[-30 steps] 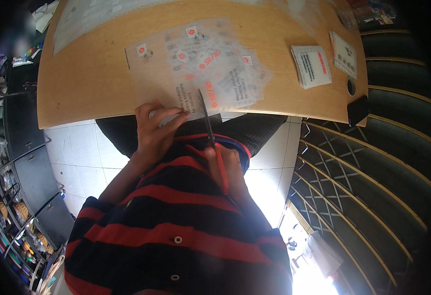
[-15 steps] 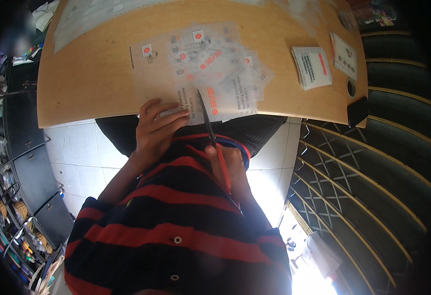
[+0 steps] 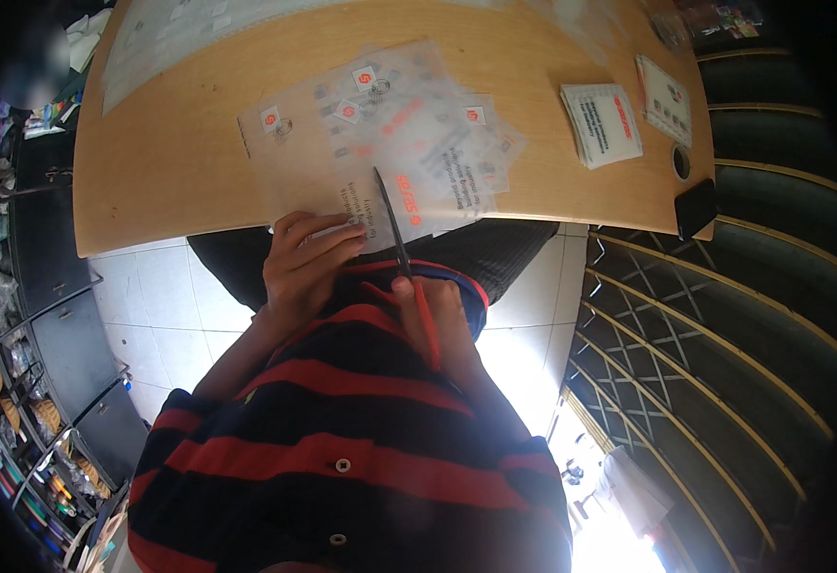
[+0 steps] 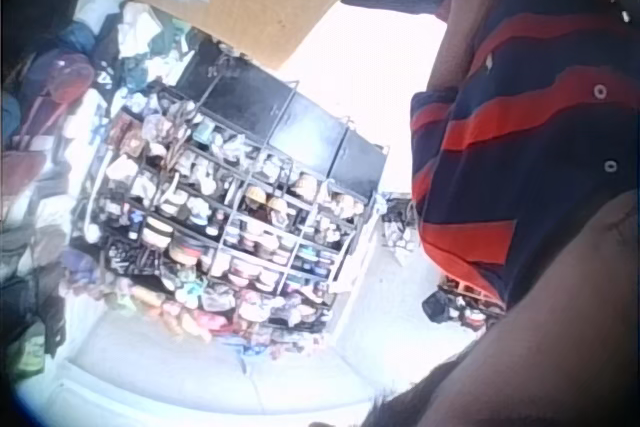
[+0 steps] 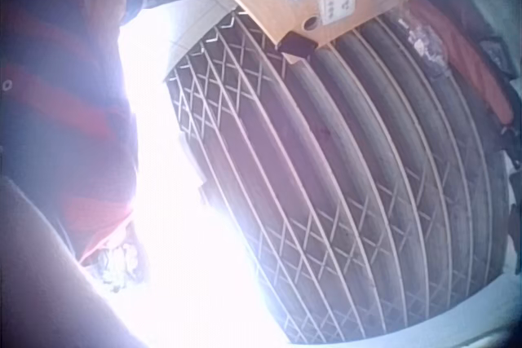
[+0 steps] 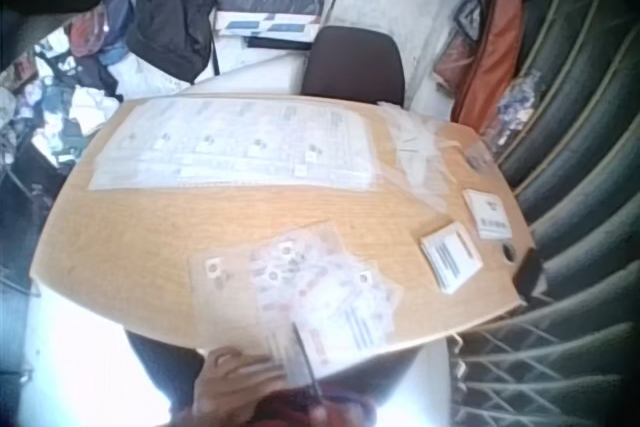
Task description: The person uses red-handled scissors to cut a large sheet of translucent paper with printed logos into smaller rectangular pieces. They repeatedly position the paper, cut along straight lines, and place the cut pieces on the table.
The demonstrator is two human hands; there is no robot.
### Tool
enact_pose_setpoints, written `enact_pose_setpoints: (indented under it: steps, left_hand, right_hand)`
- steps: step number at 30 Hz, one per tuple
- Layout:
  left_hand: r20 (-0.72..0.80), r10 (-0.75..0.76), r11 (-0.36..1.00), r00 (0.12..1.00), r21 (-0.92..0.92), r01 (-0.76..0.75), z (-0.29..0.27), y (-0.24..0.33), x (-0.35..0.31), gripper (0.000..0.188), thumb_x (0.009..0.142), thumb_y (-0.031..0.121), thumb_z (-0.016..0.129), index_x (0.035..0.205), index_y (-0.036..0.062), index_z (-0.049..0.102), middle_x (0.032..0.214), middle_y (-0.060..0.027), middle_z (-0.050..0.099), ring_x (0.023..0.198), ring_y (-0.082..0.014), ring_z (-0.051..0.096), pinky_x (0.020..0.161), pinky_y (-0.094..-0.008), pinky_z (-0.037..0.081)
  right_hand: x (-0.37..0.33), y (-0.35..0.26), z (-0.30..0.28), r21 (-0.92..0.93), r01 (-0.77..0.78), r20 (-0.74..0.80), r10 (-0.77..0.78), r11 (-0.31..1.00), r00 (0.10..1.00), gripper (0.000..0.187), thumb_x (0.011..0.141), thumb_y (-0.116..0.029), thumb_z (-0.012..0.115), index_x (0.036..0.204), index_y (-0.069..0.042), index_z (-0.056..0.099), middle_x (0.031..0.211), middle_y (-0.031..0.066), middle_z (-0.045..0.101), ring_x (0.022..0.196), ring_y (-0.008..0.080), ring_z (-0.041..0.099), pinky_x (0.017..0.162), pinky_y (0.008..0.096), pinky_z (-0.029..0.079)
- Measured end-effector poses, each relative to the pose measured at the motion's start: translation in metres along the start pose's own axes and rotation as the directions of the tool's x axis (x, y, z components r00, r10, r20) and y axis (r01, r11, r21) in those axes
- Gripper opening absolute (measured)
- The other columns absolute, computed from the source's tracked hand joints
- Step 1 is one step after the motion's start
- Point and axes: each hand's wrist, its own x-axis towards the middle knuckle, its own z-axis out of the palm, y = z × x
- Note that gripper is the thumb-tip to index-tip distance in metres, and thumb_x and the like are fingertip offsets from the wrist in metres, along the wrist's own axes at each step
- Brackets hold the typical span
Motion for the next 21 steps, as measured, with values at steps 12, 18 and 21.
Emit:
enact_pose_setpoints:
  steps: [12,18,21]
  left_hand:
    - [0.038,0.007,0.999,0.999,-0.045,-0.005,-0.006,0.005,0.0,0.018,0.073,0.001,0.069,0.09,0.0056,0.072,0.1,-0.0037,0.072,0.097,-0.022,0.067,0.079,-0.0371,0.046]
    - [0.028,0.03,0.999,0.999,-0.043,-0.029,-0.007,0.01,0.0,0.016,0.074,0.003,0.07,0.09,0.0056,0.072,0.101,-0.0027,0.072,0.096,-0.0196,0.066,0.078,-0.0362,0.046]
    - [0.024,0.02,0.998,1.0,-0.052,-0.018,-0.008,0.01,-0.002,0.017,0.073,0.003,0.07,0.09,0.0057,0.072,0.101,-0.0027,0.072,0.096,-0.0195,0.066,0.077,-0.0359,0.046]
  right_hand:
    - [0.007,-0.003,-0.013,0.01,-0.092,0.047,0.091,0.996,0.995,0.052,0.098,-0.037,0.05,0.066,0.004,0.055,0.055,0.0192,0.049,0.052,0.0349,0.049,0.057,0.0443,0.041]
    - [0.011,-0.004,-0.013,0.03,-0.097,0.056,0.095,0.995,0.994,0.054,0.098,-0.039,0.05,0.066,0.004,0.054,0.055,0.0204,0.048,0.052,0.0361,0.049,0.057,0.0445,0.041]
    - [0.012,-0.005,-0.013,0.009,-0.106,0.064,0.105,0.994,0.992,0.054,0.099,-0.038,0.049,0.066,0.004,0.055,0.055,0.0207,0.049,0.052,0.0369,0.05,0.057,0.0445,0.041]
